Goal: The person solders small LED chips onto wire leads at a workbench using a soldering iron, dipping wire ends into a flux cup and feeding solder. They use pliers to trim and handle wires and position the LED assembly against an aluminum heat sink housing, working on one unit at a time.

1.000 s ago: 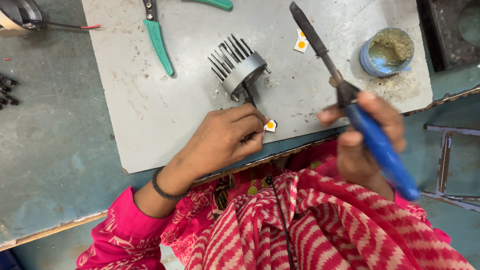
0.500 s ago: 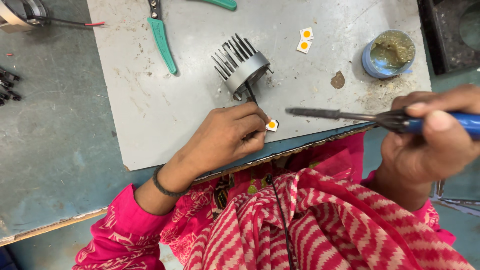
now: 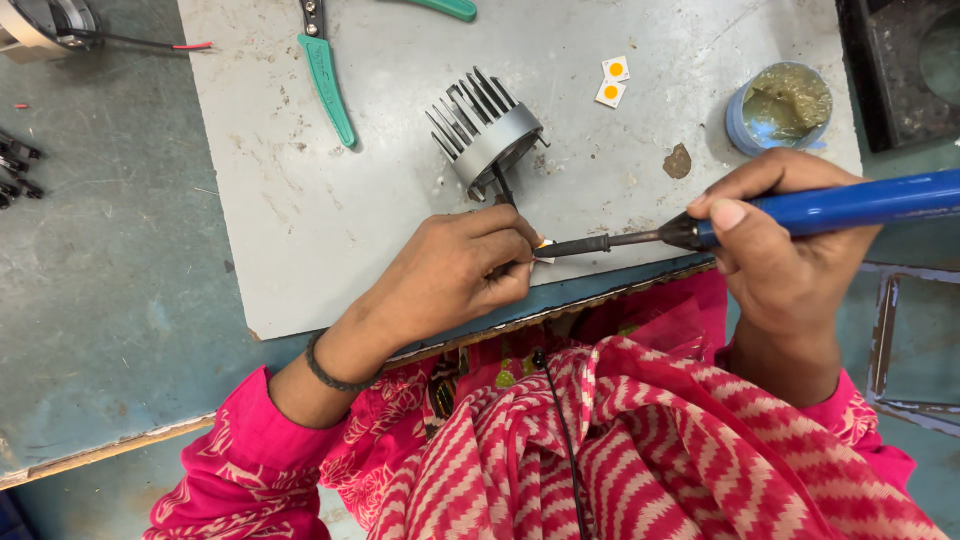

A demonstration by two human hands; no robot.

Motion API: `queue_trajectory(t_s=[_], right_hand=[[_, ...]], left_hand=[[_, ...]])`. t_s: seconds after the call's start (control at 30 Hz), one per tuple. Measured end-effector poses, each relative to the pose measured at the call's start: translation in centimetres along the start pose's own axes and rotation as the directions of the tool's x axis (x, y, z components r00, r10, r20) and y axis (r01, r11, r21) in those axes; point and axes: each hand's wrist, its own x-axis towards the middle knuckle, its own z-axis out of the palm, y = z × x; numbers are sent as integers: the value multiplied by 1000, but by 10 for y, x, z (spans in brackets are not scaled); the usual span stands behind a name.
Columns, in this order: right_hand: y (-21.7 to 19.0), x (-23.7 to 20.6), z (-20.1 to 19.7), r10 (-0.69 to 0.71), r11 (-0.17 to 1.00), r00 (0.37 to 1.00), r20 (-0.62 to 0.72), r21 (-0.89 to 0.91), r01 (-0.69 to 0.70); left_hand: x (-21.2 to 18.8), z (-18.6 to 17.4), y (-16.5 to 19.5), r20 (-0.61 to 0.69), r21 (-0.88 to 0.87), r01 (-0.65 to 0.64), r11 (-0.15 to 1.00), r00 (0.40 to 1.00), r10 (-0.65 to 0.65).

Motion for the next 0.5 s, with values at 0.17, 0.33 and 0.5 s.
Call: queue_trajectory(t_s=[0.17,0.33,0.5], right_hand=[[2,0,1,2,1000,1000,15,-19,-1],[-3,3,-3,-74,983,991,110,-157,91],[-11,5,-5,-105,947,980,169,-284,150]], left_hand=[[0,0,0,-1,-10,5,1000,1000,-5],[1,0,-1,2,-3,4,1000,1000,-4],[2,1,1,8,-4,14,1000,1000,-14]])
